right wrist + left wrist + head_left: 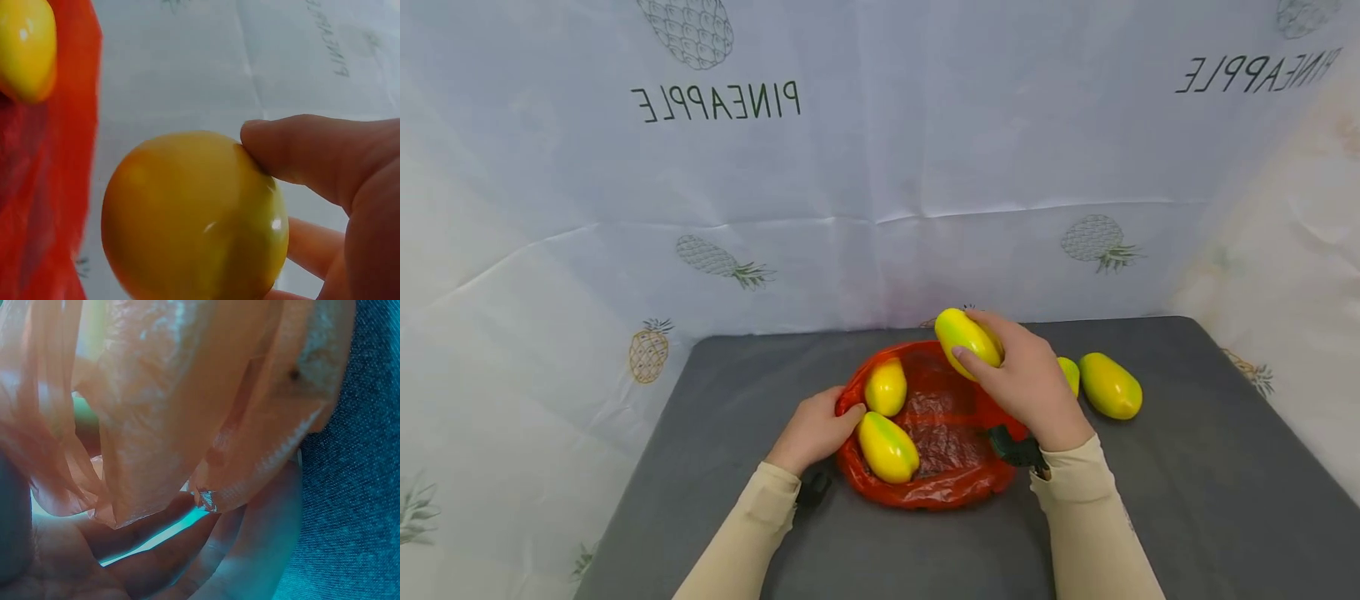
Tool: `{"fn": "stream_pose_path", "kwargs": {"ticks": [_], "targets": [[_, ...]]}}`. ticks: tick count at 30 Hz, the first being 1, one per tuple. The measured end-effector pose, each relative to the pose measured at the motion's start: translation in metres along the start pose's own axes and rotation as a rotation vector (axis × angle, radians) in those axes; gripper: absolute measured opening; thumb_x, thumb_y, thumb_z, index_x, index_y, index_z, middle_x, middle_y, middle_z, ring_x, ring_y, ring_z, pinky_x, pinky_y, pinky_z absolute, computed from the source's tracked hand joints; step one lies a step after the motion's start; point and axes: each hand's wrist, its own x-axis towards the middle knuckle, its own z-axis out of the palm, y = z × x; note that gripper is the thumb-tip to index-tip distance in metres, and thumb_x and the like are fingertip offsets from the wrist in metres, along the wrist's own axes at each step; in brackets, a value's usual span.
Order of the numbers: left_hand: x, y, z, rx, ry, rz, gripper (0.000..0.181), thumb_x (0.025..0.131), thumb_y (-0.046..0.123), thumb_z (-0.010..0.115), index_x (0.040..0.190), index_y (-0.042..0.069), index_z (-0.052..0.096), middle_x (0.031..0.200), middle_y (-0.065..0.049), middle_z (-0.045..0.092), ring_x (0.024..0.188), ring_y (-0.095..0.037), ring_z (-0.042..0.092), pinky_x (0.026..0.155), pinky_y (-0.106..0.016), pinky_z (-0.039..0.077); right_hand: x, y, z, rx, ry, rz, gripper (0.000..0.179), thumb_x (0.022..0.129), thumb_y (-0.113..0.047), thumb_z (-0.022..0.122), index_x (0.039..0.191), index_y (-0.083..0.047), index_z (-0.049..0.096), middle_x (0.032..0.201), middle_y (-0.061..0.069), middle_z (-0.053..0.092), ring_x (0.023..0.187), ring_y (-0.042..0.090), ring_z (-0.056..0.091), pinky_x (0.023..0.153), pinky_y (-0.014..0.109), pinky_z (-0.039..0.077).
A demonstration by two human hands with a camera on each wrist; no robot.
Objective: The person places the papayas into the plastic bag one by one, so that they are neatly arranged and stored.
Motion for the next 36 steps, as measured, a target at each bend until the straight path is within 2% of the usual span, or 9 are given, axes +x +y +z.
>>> {"fn": "stream_pose_path", "kwargs": {"ticks": [6,10,20,27,36], "targets": [[0.001,0.003,0.0,-0.012,-0.006,0.014,0.038,0.105,0.036,0.067,0.132,0.008,0.07,0.108,-0.007,0.076,0.081,-0.018,0.066,0.076,-0.035,0.06,0.005,-0.003,0.017,-0.013,-0.048,-0.047,0.063,0.103,-0.046,0.071,0.161,-0.027,0.052,0.15,0.012,0.065,0.111,0.033,0.068,0.085,0.05,0.059],[0.003,0.002,-0.001,-0.005,-0.006,0.008,0.038,0.105,0.036,0.067,0.132,0.008,0.07,0.107,-0.006,0.076,0.08,-0.018,0.066,0.075,-0.034,0.059,0.007,-0.003,0.026,-0.012,-0.082,-0.059,0.062,0.102,-0.045,0.072,0.159,-0.026,0.055,0.149,0.01,0.066,0.109,0.031,0.069,0.085,0.048,0.059],[0.006,-0.001,0.0,0.007,-0.005,-0.006,0.039,0.105,0.038,0.066,0.133,0.01,0.07,0.112,-0.006,0.076,0.084,-0.018,0.067,0.08,-0.037,0.061,0.018,0.002,0.05,-0.011,-0.182,-0.057,0.062,0.1,-0.042,0.075,0.157,-0.024,0.056,0.148,0.008,0.066,0.119,0.032,0.068,0.099,0.054,0.06],[0.007,-0.002,0.003,0.011,-0.005,-0.008,0.04,0.105,0.038,0.066,0.133,0.01,0.07,0.114,-0.006,0.077,0.086,-0.018,0.068,0.084,-0.039,0.063,0.024,0.01,0.064,-0.009,-0.186,-0.05,0.065,0.1,-0.04,0.077,0.157,-0.02,0.056,0.15,0.01,0.066,0.126,0.035,0.066,0.107,0.058,0.056],[0.006,-0.002,0.003,0.006,-0.005,-0.011,0.041,0.105,0.038,0.066,0.134,0.01,0.07,0.115,-0.006,0.077,0.087,-0.018,0.068,0.084,-0.04,0.063,0.028,0.016,0.076,-0.035,-0.171,-0.063,0.064,0.101,-0.038,0.075,0.157,-0.016,0.056,0.152,0.013,0.064,0.128,0.036,0.065,0.108,0.058,0.055]]}}
